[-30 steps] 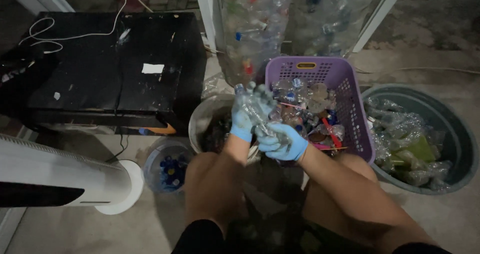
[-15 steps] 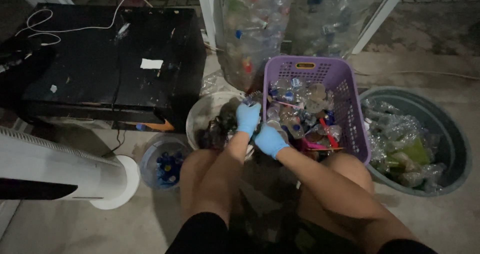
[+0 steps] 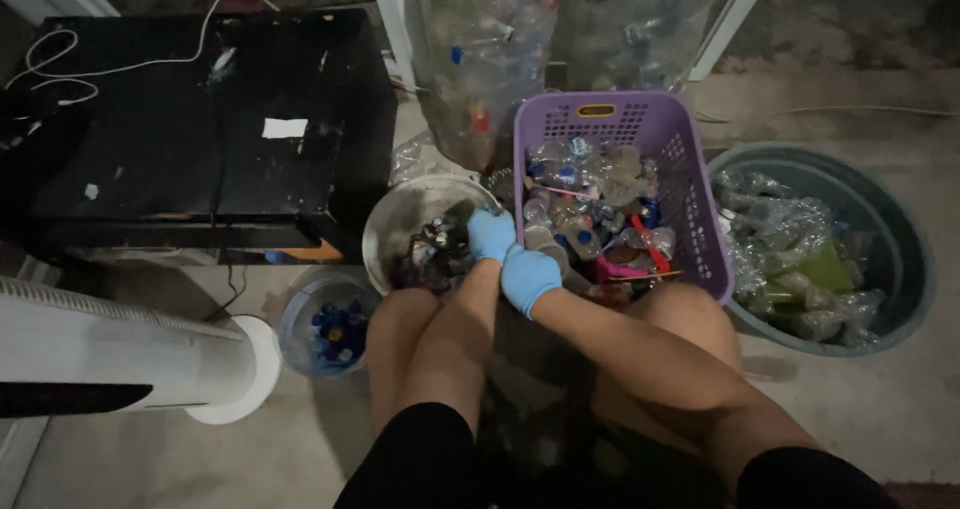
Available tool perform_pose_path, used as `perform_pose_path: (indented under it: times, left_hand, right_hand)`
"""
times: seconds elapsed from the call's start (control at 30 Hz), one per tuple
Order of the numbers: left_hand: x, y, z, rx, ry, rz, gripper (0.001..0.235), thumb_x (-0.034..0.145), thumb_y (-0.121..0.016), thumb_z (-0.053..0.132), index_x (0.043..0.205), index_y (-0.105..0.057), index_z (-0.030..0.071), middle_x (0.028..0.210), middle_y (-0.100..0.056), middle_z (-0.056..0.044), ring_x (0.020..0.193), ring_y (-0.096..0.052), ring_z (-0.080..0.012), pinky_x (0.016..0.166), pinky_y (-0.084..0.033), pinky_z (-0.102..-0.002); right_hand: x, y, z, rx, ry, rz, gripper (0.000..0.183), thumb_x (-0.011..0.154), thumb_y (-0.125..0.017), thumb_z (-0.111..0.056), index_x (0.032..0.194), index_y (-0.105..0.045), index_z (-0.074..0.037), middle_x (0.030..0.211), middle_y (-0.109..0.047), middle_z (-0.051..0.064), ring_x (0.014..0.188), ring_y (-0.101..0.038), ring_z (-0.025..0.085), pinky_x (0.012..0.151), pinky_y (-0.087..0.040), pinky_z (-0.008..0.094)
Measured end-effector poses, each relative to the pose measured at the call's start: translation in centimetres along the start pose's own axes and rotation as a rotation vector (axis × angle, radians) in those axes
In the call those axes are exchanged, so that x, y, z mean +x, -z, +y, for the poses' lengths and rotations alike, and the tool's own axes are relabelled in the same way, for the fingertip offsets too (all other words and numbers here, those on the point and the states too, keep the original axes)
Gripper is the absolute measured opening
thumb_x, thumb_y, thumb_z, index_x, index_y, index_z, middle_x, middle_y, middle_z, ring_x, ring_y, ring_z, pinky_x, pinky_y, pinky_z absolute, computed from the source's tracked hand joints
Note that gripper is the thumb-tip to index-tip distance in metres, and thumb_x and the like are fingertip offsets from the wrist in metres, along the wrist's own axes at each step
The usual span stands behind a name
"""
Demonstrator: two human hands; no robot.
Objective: The person sits on the floor and uses scissors to cut labels off plastic bottles. They pick up bottles from a purple basket, cut the labels, and place the bottles into a white bucket.
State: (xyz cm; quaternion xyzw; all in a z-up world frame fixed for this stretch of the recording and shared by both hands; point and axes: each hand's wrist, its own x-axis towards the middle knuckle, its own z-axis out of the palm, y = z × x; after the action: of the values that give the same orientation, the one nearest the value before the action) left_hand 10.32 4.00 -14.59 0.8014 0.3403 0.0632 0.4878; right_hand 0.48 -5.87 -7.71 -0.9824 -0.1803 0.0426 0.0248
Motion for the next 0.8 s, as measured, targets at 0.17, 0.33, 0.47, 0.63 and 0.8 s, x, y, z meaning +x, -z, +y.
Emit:
perform_pose_path:
  times: [0.17,0.33,0.47,0.63,0.8]
  left_hand:
    - [0.3,-0.5,1.3,-0.157,-0.037,-0.082,0.031,0.080,-0.066,0.034,0.095,-0.079,0.012,0.097,-0.078,-0.012,0.104,-0.073,-0.0330,0.086,-0.058,-0.051]
    - [-8.2,6.2,8.8,-0.597,0.115,-0.283,0.093,0.085,-0.077,0.053,0.148,-0.047,-0.008,0.147,-0.052,-0.034,0.140,-0.050,-0.0421,0.115,-0.042,-0.053]
    - [-8.2,7.3,8.6,-0.511,-0.119,-0.277,0.092,0.096,-0.071,0.050,0.156,-0.029,-0.005,0.141,-0.051,-0.037,0.130,-0.053,-0.0455,0.112,-0.042,-0.056]
    - [-6.1,5.1,3.0,0.337,-0.655,-0.119,0.070,0.094,-0.071,0.054,0.138,-0.057,0.002,0.123,-0.069,-0.026,0.110,-0.070,-0.0431,0.092,-0.058,-0.054]
    - [-4.6,3.4,0.1,0.639,-0.720,0.013,0.097,0.083,-0.071,0.070,0.149,-0.046,0.004,0.131,-0.063,-0.023,0.103,-0.072,-0.0399,0.076,-0.063,-0.050]
  right_hand:
    - [-0.3,2.4,2.0,0.152,0.027,-0.026,0.019,0.094,-0.052,-0.020,0.101,-0.059,-0.004,0.091,-0.075,0.019,0.085,-0.075,0.039,0.072,-0.060,0.054]
    - [-0.8,7.5,6.3,0.514,-0.020,-0.168,0.034,0.089,-0.055,-0.027,0.102,-0.062,0.004,0.095,-0.075,0.026,0.099,-0.073,0.045,0.087,-0.057,0.059]
    - [1.0,7.6,11.8,0.222,0.179,0.033,0.025,0.082,-0.063,-0.018,0.096,-0.073,0.001,0.091,-0.073,0.024,0.094,-0.070,0.044,0.085,-0.055,0.054]
    - [0.7,6.2,19.4,0.657,-0.362,0.054,0.050,0.089,-0.058,-0.042,0.112,-0.072,0.001,0.111,-0.072,0.027,0.112,-0.065,0.049,0.098,-0.051,0.059]
    - [-2.1,6.9,25.8,0.636,-0.552,0.070,0.054,0.085,-0.062,-0.041,0.113,-0.068,0.005,0.118,-0.069,0.030,0.118,-0.061,0.050,0.103,-0.047,0.058]
